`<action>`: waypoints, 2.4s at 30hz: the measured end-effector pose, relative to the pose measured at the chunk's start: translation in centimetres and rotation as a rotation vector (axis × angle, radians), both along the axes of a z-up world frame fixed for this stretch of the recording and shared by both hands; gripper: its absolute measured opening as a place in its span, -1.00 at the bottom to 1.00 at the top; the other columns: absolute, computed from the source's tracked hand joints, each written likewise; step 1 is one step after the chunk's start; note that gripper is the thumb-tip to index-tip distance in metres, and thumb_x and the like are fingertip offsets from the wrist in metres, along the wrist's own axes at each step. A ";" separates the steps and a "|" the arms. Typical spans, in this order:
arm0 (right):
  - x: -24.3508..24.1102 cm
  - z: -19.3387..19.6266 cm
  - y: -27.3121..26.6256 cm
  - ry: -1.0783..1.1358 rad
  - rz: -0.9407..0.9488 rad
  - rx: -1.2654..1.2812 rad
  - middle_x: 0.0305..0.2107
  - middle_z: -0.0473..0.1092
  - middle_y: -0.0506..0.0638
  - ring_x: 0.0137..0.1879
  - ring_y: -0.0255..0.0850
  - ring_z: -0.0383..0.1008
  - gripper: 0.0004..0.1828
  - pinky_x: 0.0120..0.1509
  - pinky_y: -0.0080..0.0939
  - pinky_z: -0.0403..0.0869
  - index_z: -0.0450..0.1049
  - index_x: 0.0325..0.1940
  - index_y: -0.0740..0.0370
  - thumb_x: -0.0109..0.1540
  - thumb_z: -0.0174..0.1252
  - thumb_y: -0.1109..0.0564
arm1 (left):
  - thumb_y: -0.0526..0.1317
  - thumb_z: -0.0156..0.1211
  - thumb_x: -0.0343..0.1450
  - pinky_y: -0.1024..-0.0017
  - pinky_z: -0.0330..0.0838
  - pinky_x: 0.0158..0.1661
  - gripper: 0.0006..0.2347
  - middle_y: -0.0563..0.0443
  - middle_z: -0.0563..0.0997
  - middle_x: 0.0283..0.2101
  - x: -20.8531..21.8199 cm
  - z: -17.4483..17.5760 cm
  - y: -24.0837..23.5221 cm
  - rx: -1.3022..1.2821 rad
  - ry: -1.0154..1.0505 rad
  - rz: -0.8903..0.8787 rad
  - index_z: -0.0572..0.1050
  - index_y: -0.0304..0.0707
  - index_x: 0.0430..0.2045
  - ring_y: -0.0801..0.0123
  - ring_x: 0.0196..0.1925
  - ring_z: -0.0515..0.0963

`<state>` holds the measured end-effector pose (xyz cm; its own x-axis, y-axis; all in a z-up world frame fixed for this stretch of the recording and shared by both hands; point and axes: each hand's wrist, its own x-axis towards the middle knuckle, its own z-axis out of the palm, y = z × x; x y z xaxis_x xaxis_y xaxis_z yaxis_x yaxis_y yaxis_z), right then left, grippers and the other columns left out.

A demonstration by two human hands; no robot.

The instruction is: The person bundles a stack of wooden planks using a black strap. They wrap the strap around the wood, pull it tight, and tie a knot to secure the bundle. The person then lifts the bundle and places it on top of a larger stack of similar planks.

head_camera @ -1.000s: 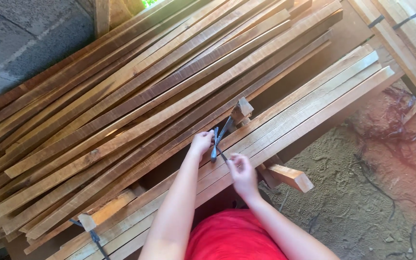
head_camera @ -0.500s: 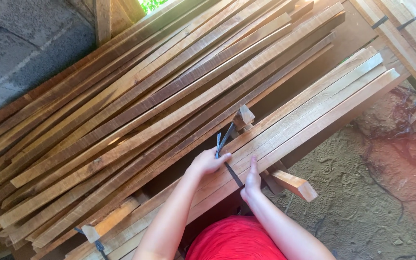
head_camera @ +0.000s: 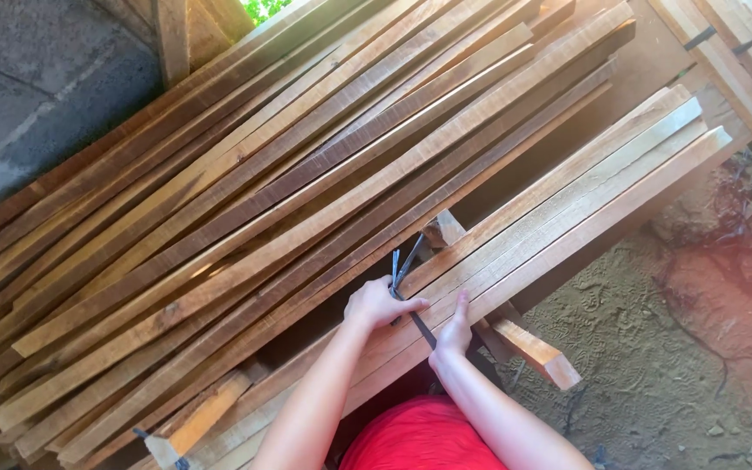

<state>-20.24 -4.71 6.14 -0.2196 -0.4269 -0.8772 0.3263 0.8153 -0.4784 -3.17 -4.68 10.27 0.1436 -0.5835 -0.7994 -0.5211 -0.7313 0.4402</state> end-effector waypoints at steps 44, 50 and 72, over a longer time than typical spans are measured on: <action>16.2 -1.1 -0.8 0.335 2.876 -0.288 0.18 0.39 0.33 0.36 0.18 0.35 0.27 0.41 0.08 0.30 0.55 0.16 0.26 0.02 -0.32 -0.86 | -0.14 0.02 0.42 -0.08 0.03 0.41 -0.52 -0.03 0.28 0.47 -8.2 -4.7 23.8 -0.721 -1.044 -0.140 0.37 -0.16 0.31 0.01 0.51 0.22; 16.5 1.3 0.1 0.428 2.809 -0.160 0.08 0.51 0.28 0.24 0.15 0.53 0.23 0.29 0.06 0.47 0.57 0.16 0.25 0.00 -0.26 -0.83 | -0.12 0.03 0.43 -0.07 0.03 0.42 -0.51 0.02 0.27 0.48 -8.2 -4.6 24.0 -0.731 -1.057 -0.121 0.36 -0.13 0.33 0.04 0.51 0.23; 21.1 4.5 28.3 -0.159 2.053 -2.241 0.10 0.41 0.39 0.20 0.17 0.45 -0.10 0.21 -0.02 0.44 0.31 0.30 0.54 0.21 0.13 -0.33 | -0.33 0.12 0.48 0.23 0.38 0.34 -0.66 -0.24 0.53 0.19 -5.2 14.2 42.2 -1.088 -0.865 1.552 0.40 -0.41 0.16 0.13 0.28 0.54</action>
